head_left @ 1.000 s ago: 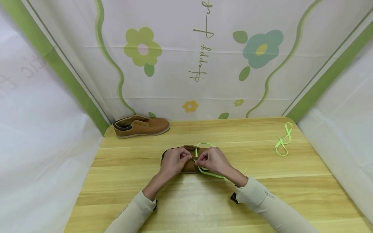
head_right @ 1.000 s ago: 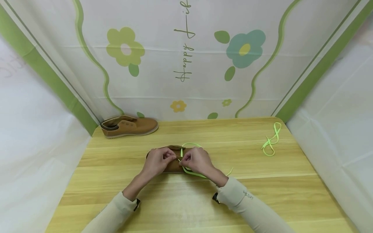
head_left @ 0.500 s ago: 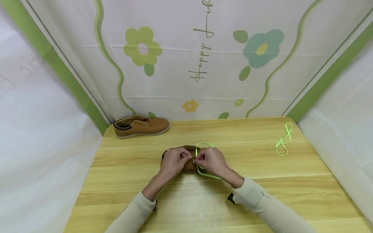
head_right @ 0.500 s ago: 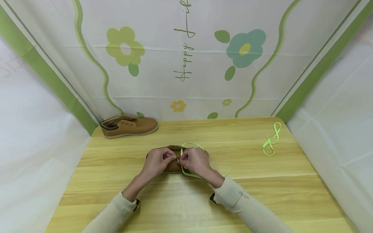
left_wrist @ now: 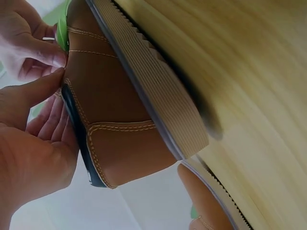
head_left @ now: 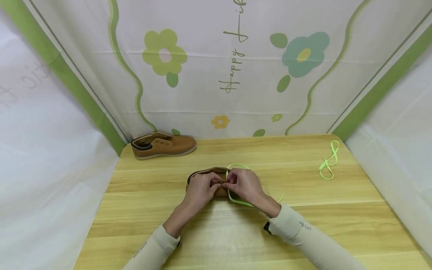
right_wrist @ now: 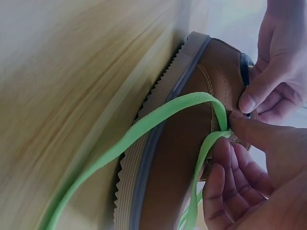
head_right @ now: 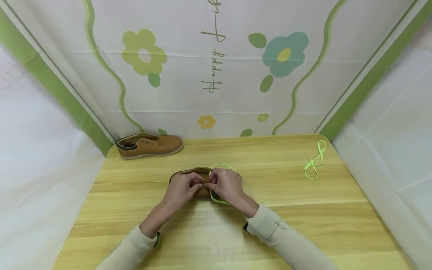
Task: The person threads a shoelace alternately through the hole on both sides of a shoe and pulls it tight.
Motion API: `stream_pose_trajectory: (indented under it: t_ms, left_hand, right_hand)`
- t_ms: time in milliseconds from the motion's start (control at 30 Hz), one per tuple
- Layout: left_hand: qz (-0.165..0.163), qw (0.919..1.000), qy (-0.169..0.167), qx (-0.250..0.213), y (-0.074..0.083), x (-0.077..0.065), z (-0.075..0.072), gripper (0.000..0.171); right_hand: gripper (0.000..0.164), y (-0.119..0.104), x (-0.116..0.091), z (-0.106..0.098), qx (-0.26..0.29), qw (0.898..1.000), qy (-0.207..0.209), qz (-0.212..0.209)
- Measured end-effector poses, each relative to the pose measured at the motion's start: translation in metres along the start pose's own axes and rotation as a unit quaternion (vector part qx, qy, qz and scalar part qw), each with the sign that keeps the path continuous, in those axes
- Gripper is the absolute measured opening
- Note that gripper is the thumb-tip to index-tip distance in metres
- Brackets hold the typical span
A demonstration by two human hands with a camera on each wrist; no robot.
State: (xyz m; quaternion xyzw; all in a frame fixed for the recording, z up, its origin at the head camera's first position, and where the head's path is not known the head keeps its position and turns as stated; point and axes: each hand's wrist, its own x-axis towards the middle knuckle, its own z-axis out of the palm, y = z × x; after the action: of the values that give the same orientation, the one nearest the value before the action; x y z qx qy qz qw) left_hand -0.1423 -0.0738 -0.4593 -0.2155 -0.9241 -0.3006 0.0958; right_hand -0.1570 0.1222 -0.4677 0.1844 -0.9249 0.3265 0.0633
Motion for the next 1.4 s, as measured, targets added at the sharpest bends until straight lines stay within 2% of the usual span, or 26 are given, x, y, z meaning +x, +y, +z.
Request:
stream_pose_trajectory:
  t_ms: [200, 400, 567, 700, 800, 933, 1100, 1400]
  left_hand:
    - [0.016, 0.9991, 0.03, 0.025, 0.002, -0.004, 0.002, 0.013]
    - [0.058, 0.9956, 0.072, 0.018, -0.002, -0.007, 0.007, 0.014]
    - [0.085, 0.9922, 0.089, 0.018, -0.004, -0.009, 0.01, 0.012]
    - [0.119, 0.9859, 0.115, 0.025, -0.007, -0.011, 0.014, 0.016]
    - [0.15, 0.9784, 0.138, 0.034, -0.009, -0.012, 0.016, 0.019]
    - [0.196, 0.9672, 0.155, 0.049, -0.013, -0.013, 0.019, 0.019]
    - [0.245, 0.9536, 0.162, 0.068, -0.018, -0.013, 0.021, 0.018]
    - [0.268, 0.9468, 0.142, 0.107, -0.022, -0.012, 0.024, 0.017]
  right_hand:
    - [0.02, 0.004, 0.001, 0.0, 0.003, 1.0, -0.001, -0.03]
    - [0.01, 0.007, 0.001, -0.001, -0.005, 0.998, -0.013, -0.062]
    - [0.008, 0.008, -0.001, 0.0, -0.022, 0.995, -0.016, -0.093]
    - [0.009, 0.008, -0.001, 0.0, -0.011, 0.994, -0.024, -0.106]
    - [0.009, 0.01, 0.0, 0.001, 0.023, 0.993, -0.036, -0.112]
    - [0.008, 0.014, 0.001, 0.003, 0.078, 0.99, -0.053, -0.104]
    - [0.01, 0.016, 0.0, 0.003, 0.144, 0.984, -0.072, -0.072]
    - [0.012, 0.019, 0.002, 0.002, 0.196, 0.976, -0.094, -0.03]
